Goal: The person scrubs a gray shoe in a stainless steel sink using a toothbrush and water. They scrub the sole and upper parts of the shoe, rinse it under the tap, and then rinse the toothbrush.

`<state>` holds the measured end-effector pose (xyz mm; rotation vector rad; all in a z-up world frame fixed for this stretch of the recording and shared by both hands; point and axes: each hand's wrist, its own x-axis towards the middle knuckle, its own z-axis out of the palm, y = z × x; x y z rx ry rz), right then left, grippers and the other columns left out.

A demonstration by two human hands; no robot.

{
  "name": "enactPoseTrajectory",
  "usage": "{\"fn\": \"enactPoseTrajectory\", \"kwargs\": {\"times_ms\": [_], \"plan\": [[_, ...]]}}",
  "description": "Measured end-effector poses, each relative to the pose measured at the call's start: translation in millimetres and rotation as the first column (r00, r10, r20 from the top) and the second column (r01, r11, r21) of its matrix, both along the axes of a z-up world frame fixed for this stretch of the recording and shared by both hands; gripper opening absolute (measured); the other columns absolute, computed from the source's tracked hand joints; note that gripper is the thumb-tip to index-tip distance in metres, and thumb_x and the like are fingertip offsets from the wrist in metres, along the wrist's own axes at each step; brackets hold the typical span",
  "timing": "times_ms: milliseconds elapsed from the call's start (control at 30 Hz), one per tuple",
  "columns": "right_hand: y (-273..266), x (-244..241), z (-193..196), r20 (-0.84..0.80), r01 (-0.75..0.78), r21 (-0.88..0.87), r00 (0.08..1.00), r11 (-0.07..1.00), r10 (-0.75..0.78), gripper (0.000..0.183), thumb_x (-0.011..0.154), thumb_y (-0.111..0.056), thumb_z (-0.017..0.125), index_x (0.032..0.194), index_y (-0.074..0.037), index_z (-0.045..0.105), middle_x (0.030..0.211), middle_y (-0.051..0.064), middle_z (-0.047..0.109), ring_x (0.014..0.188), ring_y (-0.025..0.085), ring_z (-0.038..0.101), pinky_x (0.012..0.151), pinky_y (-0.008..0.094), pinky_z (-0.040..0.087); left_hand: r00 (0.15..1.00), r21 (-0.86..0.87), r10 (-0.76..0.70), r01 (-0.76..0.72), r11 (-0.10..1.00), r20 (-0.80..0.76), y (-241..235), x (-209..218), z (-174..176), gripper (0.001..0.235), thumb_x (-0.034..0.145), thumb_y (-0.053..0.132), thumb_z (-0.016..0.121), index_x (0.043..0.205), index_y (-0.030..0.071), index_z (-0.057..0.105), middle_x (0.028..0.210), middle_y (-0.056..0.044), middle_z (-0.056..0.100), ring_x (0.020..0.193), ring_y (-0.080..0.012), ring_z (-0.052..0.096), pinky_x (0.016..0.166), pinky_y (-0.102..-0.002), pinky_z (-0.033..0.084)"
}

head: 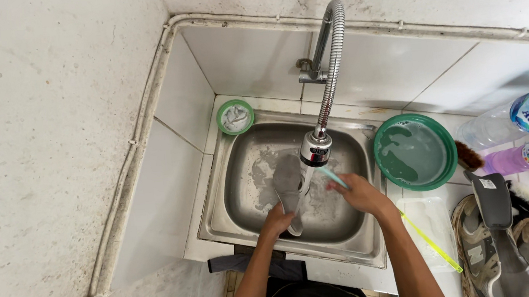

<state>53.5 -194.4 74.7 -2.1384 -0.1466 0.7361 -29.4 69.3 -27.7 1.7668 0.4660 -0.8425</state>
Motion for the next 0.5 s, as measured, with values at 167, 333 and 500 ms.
{"fn": "enactPoseTrajectory", "kwargs": {"times_ms": [167,333,500], "plan": [[1.6,-9.1,10.1,-0.147,0.108,0.063,0.984,0.992,-0.098,0.033,0.111,-0.029,0.065,0.088,-0.007,0.073,0.059,0.006,0.057,0.052,0.023,0.052,0.055,0.037,0.044,1.000,0.033,-0.012,0.012,0.999,-0.009,-0.8,0.1,3.5,0.074,0.104,0.034,0.065,0.168,0.000,0.048,0.167,-0.029,0.054,0.158,-0.0454,0.048,0.130,-0.059,0.042],[7.7,-26.2,56.1,-0.203,0.353,0.209,0.928,0.912,-0.313,0.033,0.107,-0.029,0.076,0.121,0.001,0.079,0.057,0.008,0.056,0.041,0.020,0.054,0.042,0.033,0.048,0.995,-0.017,0.102,-0.102,0.995,0.002,-1.8,-6.0,20.7,0.075,0.109,0.028,0.061,0.171,-0.006,0.039,0.175,-0.035,0.040,0.166,-0.0462,0.033,0.135,-0.061,0.031],[63.5,-32.3,131.4,-0.099,-0.129,-0.336,0.990,0.933,0.101,0.060,0.115,-0.040,0.046,0.170,-0.016,0.043,0.137,0.034,0.075,0.132,0.052,0.071,0.113,0.066,0.053,0.952,-0.132,0.299,-0.305,0.943,-0.065,9.7,4.3,-0.9,0.072,0.103,0.019,0.064,0.168,-0.006,0.048,0.167,-0.031,0.053,0.158,-0.0460,0.047,0.127,-0.061,0.040]]}}
